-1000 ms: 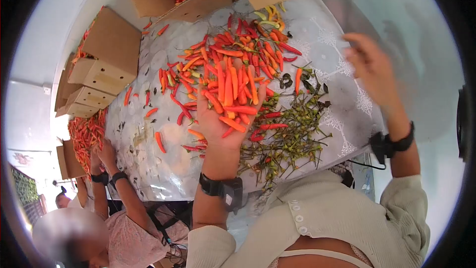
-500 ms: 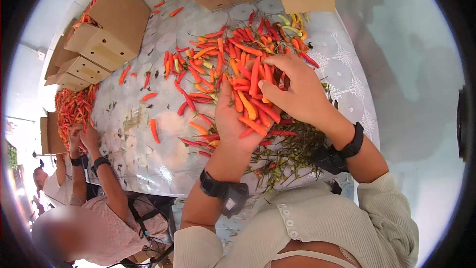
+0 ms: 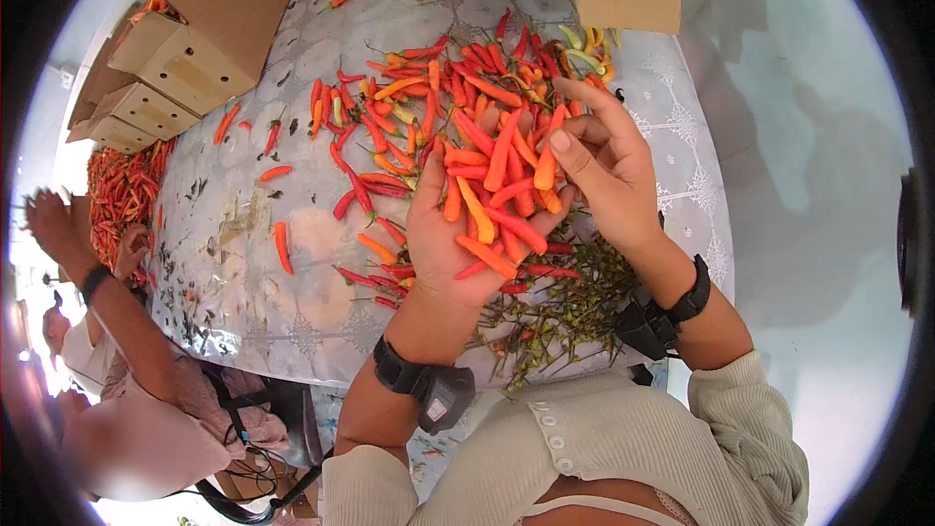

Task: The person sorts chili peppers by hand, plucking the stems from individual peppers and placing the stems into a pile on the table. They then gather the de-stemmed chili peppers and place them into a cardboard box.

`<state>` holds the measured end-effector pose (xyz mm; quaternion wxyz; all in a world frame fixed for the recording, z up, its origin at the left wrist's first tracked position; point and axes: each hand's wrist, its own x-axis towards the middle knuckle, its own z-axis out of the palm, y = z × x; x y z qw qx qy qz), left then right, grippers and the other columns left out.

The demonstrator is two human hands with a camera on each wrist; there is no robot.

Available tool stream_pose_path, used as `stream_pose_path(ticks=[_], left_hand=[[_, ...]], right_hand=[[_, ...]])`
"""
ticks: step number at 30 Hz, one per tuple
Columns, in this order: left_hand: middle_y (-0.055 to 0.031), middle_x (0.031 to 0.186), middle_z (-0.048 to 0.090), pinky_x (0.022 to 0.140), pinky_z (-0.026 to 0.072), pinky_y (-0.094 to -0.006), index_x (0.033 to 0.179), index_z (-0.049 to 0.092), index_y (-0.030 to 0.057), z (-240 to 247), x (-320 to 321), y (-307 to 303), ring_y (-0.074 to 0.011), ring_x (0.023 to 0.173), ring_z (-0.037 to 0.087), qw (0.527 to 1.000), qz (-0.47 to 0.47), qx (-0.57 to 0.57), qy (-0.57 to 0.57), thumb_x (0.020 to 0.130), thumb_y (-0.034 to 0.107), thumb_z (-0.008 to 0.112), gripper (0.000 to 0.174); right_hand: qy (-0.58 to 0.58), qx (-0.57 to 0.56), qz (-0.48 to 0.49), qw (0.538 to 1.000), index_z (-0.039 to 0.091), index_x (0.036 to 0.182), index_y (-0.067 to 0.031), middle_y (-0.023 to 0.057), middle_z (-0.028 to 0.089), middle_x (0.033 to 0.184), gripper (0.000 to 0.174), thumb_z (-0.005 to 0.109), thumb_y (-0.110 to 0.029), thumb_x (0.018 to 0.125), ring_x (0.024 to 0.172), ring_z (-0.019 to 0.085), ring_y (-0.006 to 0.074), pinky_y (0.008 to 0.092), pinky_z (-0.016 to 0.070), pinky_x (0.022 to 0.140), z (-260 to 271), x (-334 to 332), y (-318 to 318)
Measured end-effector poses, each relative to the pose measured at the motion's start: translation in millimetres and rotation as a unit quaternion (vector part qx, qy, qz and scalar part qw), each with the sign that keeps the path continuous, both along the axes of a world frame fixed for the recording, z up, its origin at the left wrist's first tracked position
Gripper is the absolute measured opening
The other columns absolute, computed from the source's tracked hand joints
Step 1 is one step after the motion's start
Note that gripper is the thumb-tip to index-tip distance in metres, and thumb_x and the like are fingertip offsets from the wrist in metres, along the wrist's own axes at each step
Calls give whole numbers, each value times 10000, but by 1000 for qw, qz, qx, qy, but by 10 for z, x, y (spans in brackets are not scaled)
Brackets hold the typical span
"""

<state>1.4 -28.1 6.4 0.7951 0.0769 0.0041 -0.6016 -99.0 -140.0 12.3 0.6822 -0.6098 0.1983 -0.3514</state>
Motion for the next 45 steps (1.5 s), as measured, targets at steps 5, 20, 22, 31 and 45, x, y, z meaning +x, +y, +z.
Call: stream_pose_path(ticks=[5,20,22,31,45], left_hand=[[-92,1395,448,1019,360,-555,1335,465,144,-83,37,9,-303,1268,436,1000,-9,-7,-5,990,466,230,527],[-80,1337,516,996,387,-489,1300,507,130,553,326,156,-291,1246,460,993,98,53,30,972,395,335,456],[-112,1287,543,1015,381,-485,1258,524,62,736,429,127,-305,1209,483,991,125,46,-2,956,337,371,436],[-150,1089,594,942,431,-485,1075,523,9,2038,1179,-1028,-296,1032,538,945,243,-65,-210,903,203,424,277],[-179,1408,366,1056,307,-525,1339,364,41,1525,1202,-689,-390,1294,359,910,83,169,-370,943,259,455,461]], right_hand=[[71,-126,-1,989,615,966,-5,44,601,866,182,650,-163,882,777,549,101,243,440,676,-100,-50,-37],[74,-145,-103,981,586,873,7,80,529,764,213,554,-196,927,689,514,174,298,409,628,-116,-116,-103],[66,-158,-108,979,598,879,6,85,533,755,220,552,-204,927,687,521,177,303,414,622,-98,-132,-103],[23,-212,-107,971,607,860,1,124,518,707,244,530,-220,928,630,509,251,366,394,582,-131,-169,-119],[99,-144,-129,976,606,900,-8,138,572,766,235,541,-233,917,705,567,264,357,442,652,-173,-173,-250]])
